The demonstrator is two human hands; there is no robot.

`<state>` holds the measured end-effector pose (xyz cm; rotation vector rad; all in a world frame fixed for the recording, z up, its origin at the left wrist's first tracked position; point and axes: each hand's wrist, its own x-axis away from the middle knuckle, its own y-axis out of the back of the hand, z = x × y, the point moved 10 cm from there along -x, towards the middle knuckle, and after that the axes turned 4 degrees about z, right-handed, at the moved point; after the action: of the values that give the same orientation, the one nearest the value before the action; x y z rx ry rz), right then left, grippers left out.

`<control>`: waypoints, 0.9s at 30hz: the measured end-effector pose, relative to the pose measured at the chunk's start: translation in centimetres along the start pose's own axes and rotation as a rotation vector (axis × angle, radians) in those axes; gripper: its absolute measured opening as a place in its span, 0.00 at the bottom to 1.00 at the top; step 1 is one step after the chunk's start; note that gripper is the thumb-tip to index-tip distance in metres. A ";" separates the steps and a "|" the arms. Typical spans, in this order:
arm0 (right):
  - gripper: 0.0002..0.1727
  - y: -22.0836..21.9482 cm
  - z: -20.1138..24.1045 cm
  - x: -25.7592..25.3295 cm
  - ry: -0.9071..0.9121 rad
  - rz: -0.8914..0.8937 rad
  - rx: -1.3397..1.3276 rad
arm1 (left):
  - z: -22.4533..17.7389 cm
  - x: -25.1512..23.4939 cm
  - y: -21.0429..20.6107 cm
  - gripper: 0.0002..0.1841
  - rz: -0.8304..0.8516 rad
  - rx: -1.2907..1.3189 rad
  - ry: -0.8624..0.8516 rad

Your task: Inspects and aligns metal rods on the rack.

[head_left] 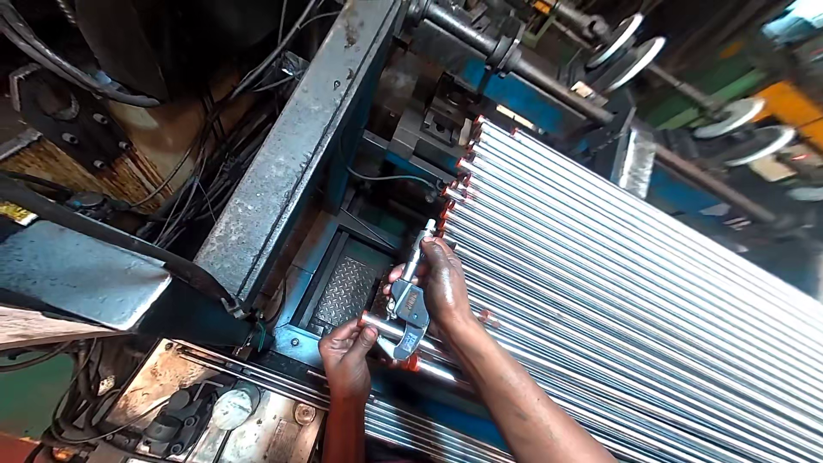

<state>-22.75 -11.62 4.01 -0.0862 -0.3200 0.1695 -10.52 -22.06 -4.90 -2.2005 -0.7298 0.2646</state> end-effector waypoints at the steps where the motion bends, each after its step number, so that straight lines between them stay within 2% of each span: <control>1: 0.18 0.0 0.0 0.0 -0.002 -0.002 -0.007 | 0.0 0.0 0.0 0.05 0.000 0.001 0.000; 7: 0.17 0.2 0.2 0.1 0.027 -0.020 0.006 | 0.1 0.0 0.1 0.08 -0.010 -0.017 0.016; 11: 0.23 0.0 0.2 0.0 0.034 -0.025 0.027 | 0.1 -0.1 0.2 0.07 0.000 -0.010 0.016; 16: 0.17 -1.2 -0.4 -0.6 -0.032 0.010 -0.010 | 0.0 -0.2 0.5 0.22 -0.069 -0.011 0.044; 24: 0.17 -1.1 -0.5 -0.7 -0.038 0.006 -0.029 | 0.4 -0.2 0.3 0.24 -0.104 0.056 0.076; 27: 0.24 -1.9 -1.5 0.4 -0.215 0.110 -0.265 | 0.8 -0.2 0.3 0.29 -0.154 0.058 0.133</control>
<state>-21.58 -13.47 2.92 -0.3502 -0.5520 0.2455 -10.88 -21.82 -5.65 -2.0726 -0.8023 0.0606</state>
